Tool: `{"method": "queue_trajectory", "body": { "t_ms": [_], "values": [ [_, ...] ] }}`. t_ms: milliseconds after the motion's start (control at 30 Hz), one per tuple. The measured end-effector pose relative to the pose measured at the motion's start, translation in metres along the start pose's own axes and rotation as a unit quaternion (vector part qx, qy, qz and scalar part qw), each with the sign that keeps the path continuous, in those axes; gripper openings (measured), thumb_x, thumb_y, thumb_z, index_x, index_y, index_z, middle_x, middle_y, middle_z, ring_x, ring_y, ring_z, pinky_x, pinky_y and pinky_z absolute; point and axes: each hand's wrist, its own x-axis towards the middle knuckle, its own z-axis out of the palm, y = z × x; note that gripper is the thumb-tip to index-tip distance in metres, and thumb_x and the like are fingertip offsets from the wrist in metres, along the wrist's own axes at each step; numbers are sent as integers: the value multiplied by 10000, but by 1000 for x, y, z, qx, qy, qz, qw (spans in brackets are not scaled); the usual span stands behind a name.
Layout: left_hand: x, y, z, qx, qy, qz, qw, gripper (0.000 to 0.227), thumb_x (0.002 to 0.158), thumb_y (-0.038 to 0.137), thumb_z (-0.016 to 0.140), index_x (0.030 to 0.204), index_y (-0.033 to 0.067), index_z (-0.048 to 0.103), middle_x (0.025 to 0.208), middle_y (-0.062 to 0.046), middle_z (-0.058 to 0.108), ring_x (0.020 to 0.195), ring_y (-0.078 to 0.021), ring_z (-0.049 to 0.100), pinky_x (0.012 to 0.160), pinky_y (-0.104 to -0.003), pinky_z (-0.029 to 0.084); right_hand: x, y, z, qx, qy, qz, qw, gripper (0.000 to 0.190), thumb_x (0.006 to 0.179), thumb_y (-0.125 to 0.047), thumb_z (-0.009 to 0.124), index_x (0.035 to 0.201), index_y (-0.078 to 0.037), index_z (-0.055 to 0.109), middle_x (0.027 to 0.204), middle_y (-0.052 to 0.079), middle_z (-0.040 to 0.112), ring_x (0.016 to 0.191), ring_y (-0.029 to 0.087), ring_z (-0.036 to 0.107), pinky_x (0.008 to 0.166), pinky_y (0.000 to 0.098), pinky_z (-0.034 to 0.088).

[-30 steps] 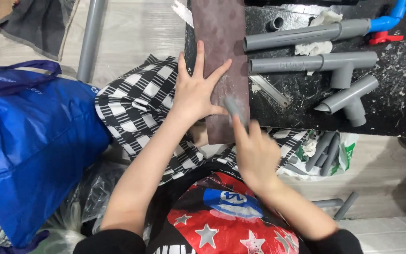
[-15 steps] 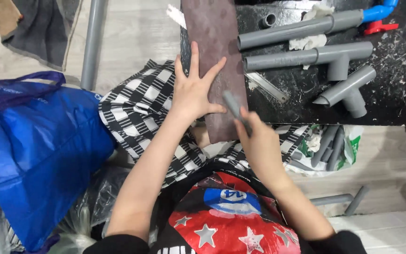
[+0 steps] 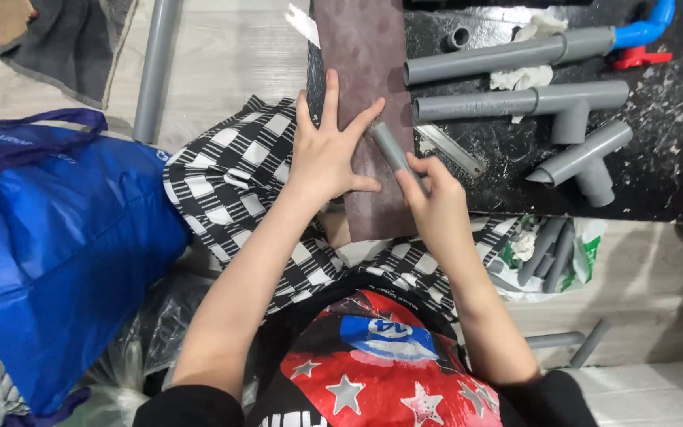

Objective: The person is sanding the ends of PVC pipes with sandpaper and then fitting them into various connectors to build a structure.

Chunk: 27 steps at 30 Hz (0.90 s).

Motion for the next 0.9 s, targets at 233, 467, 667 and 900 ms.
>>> {"method": "queue_trajectory", "body": {
  "t_ms": [233,467,667,900],
  "values": [
    [4,4,-2,0,-84,-22,996,1296,512,595,1007,1600,493,310,1633,-178,-193,1421,-685,-44,1112,-766,279,-2,30,-10,110,-67,83,988,169,976,-120,669,1116,-32,706,684,33,639,534,92,559,412,212,387],
    [3,0,1,-6,-15,-6,1000,1336,427,552,1042,1578,504,365,1645,-143,-153,1432,-676,27,1102,-759,329,-34,3,-7,-127,7,-28,992,257,942,-141,714,1170,-25,696,841,131,759,611,212,684,520,331,500],
    [2,0,1,0,-24,-3,1000,1347,424,539,1037,1581,523,349,1643,-135,-161,1439,-667,17,1106,-742,344,-61,17,22,-502,143,-203,828,450,840,-222,748,1287,-188,699,777,16,564,382,158,459,361,302,393],
    [6,-1,6,-2,-32,-13,999,1329,447,582,1036,1582,538,346,1634,-111,-183,1442,-666,20,1081,-756,378,-35,-12,26,-568,175,-230,770,512,725,-219,710,1235,-249,741,744,5,561,380,116,472,331,282,371]
  ]
}}
